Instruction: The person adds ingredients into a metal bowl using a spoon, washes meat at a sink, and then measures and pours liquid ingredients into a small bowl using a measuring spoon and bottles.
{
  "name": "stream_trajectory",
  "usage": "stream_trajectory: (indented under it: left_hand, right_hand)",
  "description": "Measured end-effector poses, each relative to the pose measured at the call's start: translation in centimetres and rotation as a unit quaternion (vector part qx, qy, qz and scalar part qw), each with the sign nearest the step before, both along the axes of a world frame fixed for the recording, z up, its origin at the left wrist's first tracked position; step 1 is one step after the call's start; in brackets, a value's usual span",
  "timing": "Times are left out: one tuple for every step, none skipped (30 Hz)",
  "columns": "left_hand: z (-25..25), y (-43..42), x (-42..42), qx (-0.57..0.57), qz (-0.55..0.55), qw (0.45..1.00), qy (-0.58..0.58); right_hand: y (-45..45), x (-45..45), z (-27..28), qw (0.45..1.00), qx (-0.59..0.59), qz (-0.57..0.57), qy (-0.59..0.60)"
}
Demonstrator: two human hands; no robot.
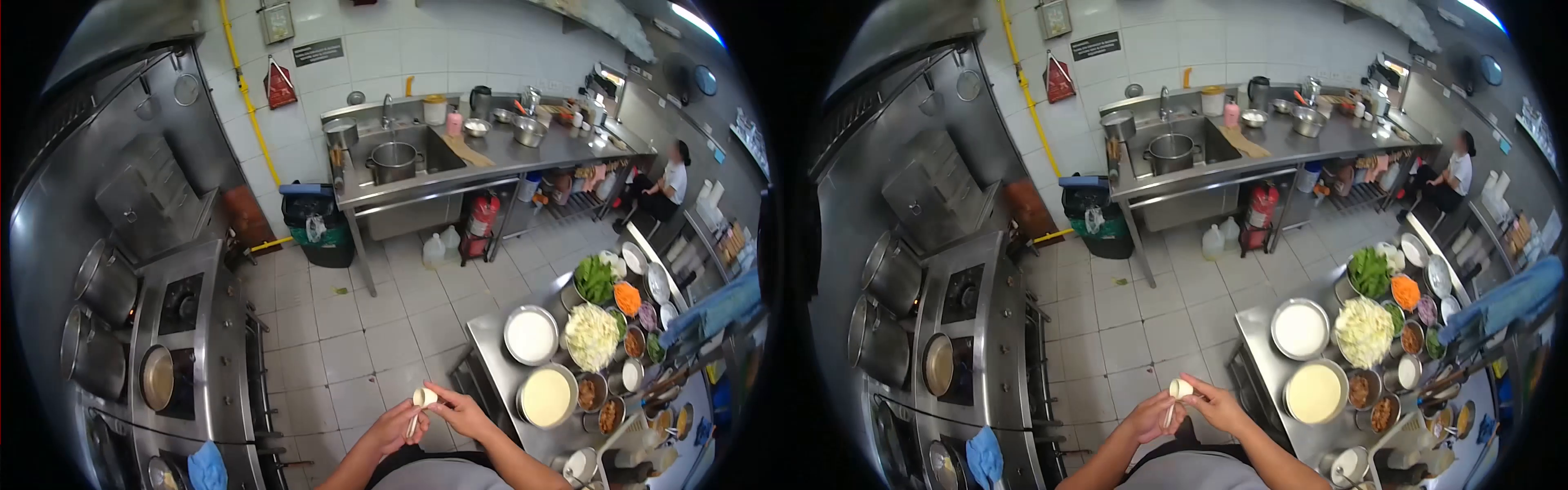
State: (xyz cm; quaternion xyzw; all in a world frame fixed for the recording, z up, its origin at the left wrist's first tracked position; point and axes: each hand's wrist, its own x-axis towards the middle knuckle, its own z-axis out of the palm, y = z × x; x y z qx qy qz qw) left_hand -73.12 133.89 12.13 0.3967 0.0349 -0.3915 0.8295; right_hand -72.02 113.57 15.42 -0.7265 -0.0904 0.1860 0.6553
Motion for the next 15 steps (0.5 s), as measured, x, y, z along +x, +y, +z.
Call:
stream_trajectory:
  left_hand:
    - [0.7, 0.9, 1.1, 0.032, 0.015, 0.999, 0.003]
    - [1.0, 1.9, 2.4, 0.03, 0.016, 0.999, 0.001]
    - [1.1, 2.9, 3.7, 0.022, 0.018, 1.0, -0.008]
    - [1.1, 3.7, 4.9, 0.014, 0.018, 1.0, -0.017]
    - [1.0, 4.1, 6.2, 0.013, 0.016, 1.0, -0.018]
    - [0.7, 4.3, 7.4, 0.015, 0.018, 1.0, -0.01]
    - [0.4, 4.4, 8.7, 0.018, 0.02, 1.0, 0.0]
    - [0.2, 4.5, 10.1, 0.021, 0.02, 1.0, 0.001]
    - [0.0, 4.5, 11.4, 0.004, 0.02, 1.0, 0.014]
    - [-0.3, 4.6, 12.8, -0.012, 0.029, 0.999, 0.025]
    - [-1.8, 5.0, 14.2, -0.025, 0.024, 0.999, 0.023]
    - [-1.3, 5.2, 16.0, -0.051, 0.026, 0.998, 0.025]
    - [-1.5, 5.6, 17.9, -0.066, 0.023, 0.997, 0.03]
    - [-2.3, 6.0, 20.0, -0.046, 0.026, 0.999, 0.013]
    - [-1.0, 6.5, 22.1, -0.019, 0.034, 0.999, 0.022]
  right_hand:
    - [1.2, 1.6, -0.7, 1.0, 0.012, 0.006, -0.019]
    - [1.9, 3.0, -0.9, 1.0, 0.01, 0.007, -0.021]
    - [2.6, 4.6, -0.7, 1.0, 0.024, 0.009, 0.007]
    - [3.3, 6.1, -0.5, 0.999, 0.038, 0.01, 0.036]
    - [3.7, 7.9, -0.6, 0.999, 0.037, 0.009, 0.034]
    - [3.8, 9.9, -0.9, 0.998, 0.056, -0.02, 0.03]
    - [4.0, 11.8, -1.3, 0.996, 0.075, -0.048, 0.028]
    - [4.2, 13.8, -1.5, 0.988, 0.109, -0.097, 0.045]
    - [4.0, 15.9, -1.4, 0.982, 0.124, -0.13, 0.051]
    - [3.7, 18.1, -1.5, 0.976, 0.138, -0.155, 0.058]
    - [3.3, 20.3, -1.7, 0.97, 0.134, -0.192, 0.061]
    - [3.1, 22.6, -1.8, 0.966, 0.13, -0.215, 0.066]
    - [2.8, 25.0, -2.1, 0.959, 0.151, -0.231, 0.058]
    - [2.4, 27.4, -2.6, 0.953, 0.171, -0.244, 0.053]
    - [2.1, 30.0, -2.9, 0.949, 0.18, -0.253, 0.048]
